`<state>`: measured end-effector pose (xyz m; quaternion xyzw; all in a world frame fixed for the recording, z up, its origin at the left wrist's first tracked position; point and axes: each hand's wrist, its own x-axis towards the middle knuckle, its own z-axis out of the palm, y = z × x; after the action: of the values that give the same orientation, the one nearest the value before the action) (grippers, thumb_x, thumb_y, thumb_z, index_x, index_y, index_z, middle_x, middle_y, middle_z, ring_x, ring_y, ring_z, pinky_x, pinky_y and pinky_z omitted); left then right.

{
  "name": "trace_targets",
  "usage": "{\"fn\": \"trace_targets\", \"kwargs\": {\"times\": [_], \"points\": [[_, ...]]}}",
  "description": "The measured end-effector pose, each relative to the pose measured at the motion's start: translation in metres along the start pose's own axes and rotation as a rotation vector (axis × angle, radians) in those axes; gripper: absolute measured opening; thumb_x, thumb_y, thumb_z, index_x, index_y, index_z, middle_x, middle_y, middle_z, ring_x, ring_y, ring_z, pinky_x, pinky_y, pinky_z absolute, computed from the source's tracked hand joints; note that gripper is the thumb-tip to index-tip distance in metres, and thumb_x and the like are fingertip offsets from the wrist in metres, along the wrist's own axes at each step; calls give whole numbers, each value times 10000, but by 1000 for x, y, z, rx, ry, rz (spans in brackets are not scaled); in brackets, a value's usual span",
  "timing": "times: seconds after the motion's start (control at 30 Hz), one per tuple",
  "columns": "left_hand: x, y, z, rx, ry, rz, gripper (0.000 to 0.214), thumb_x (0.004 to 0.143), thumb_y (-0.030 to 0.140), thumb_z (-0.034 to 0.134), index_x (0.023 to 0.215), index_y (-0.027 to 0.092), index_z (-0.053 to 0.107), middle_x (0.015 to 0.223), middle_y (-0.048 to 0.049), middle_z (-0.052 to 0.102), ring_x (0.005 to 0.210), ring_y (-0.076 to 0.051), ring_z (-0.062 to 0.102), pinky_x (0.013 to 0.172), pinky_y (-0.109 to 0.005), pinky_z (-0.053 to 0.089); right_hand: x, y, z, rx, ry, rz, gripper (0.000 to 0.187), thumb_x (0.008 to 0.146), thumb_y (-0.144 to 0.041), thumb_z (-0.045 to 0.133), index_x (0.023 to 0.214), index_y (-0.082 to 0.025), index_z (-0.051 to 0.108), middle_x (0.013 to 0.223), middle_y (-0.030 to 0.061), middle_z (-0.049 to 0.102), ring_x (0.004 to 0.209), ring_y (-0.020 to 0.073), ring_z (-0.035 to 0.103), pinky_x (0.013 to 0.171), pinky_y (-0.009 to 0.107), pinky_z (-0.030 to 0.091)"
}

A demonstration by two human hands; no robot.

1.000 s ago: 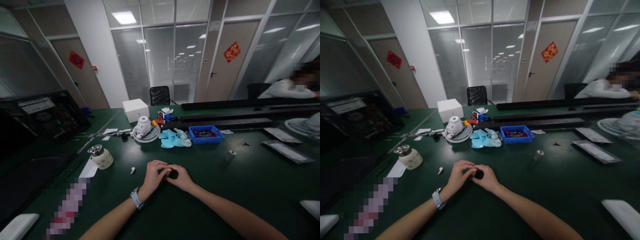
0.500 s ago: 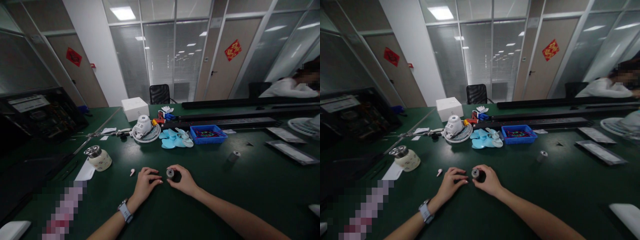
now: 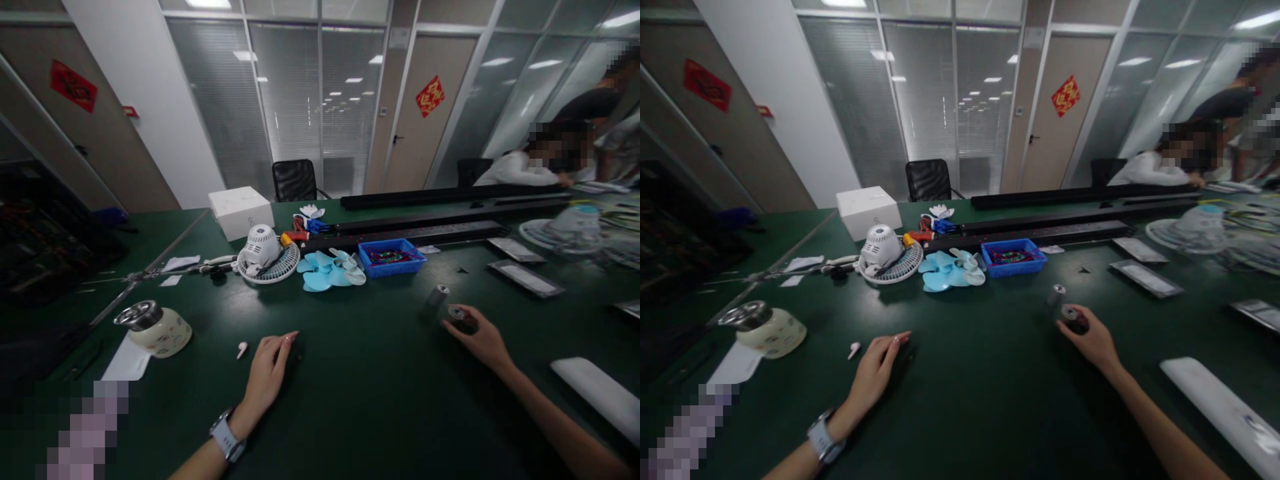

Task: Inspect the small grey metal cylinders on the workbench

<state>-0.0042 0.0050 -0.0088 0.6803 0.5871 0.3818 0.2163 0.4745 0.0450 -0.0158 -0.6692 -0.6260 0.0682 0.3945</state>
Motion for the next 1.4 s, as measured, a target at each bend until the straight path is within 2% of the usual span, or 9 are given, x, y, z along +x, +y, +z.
{"fn": "trace_targets", "kwargs": {"times": [0.17,0.3,0.4,0.57,0.67,0.8,0.97,1.07,1.4], "points": [[-1,-3,0,-38,75,-79,407,949,462,368,1140,236,647,1041,-55,697,1002,-223,610,893,-396,479,-14,-29,-3,-208,307,-206,663,722,-496,624,1276,-162,479,1283,178,529,1190,349,497,997,519,382],[-2,2,-1,-62,98,-118,394,948,463,367,1117,222,629,981,-43,699,929,-209,641,822,-349,489,-31,-121,48,-7,-216,-508,401,792,-412,623,1159,-254,601,1122,81,632,1051,249,576,940,428,410],[-2,5,-3,-90,109,-129,387,948,457,364,1091,205,620,950,-47,699,896,-205,652,794,-330,494,-39,-186,103,183,-609,-545,409,821,-460,611,1192,-290,611,913,14,661,777,151,597,748,310,446],[-3,6,-3,-109,130,-126,374,947,450,364,1039,193,620,937,-57,700,884,-206,659,782,-321,500,-44,-238,163,189,-731,-628,293,763,-519,675,951,-303,740,785,-6,625,726,132,579,728,298,392],[-3,6,-3,-112,121,-124,373,942,463,376,1043,197,616,928,-50,697,864,-202,657,762,-311,495,-43,-227,155,169,-715,-624,240,794,-492,655,910,-304,749,799,-1,629,744,135,583,735,302,389],[-3,5,-3,-118,91,-149,379,940,479,373,1066,202,600,940,-49,688,865,-204,647,752,-310,486,-28,-172,96,114,-563,-546,227,856,-447,591,980,-311,724,876,7,661,768,150,595,725,309,423],[-3,3,-2,-124,68,-163,387,933,497,379,1066,203,593,961,-51,683,897,-210,640,791,-325,483,1,-71,0,-89,-8,-334,318,867,-472,542,985,-232,715,899,63,682,783,205,625,727,344,463],[-2,1,-1,-120,64,-162,391,929,503,378,1064,205,593,961,-53,687,901,-215,642,799,-333,483,7,-26,-34,-279,205,-177,378,865,-520,505,965,-225,719,871,91,684,723,243,626,625,361,445],[-1,3,-2,-86,52,-185,420,907,533,381,1051,205,600,935,-56,699,877,-227,665,764,-336,506,2,-5,-37,-378,235,38,577,863,-660,356,974,-221,713,888,106,678,736,247,618,573,339,419]]}}
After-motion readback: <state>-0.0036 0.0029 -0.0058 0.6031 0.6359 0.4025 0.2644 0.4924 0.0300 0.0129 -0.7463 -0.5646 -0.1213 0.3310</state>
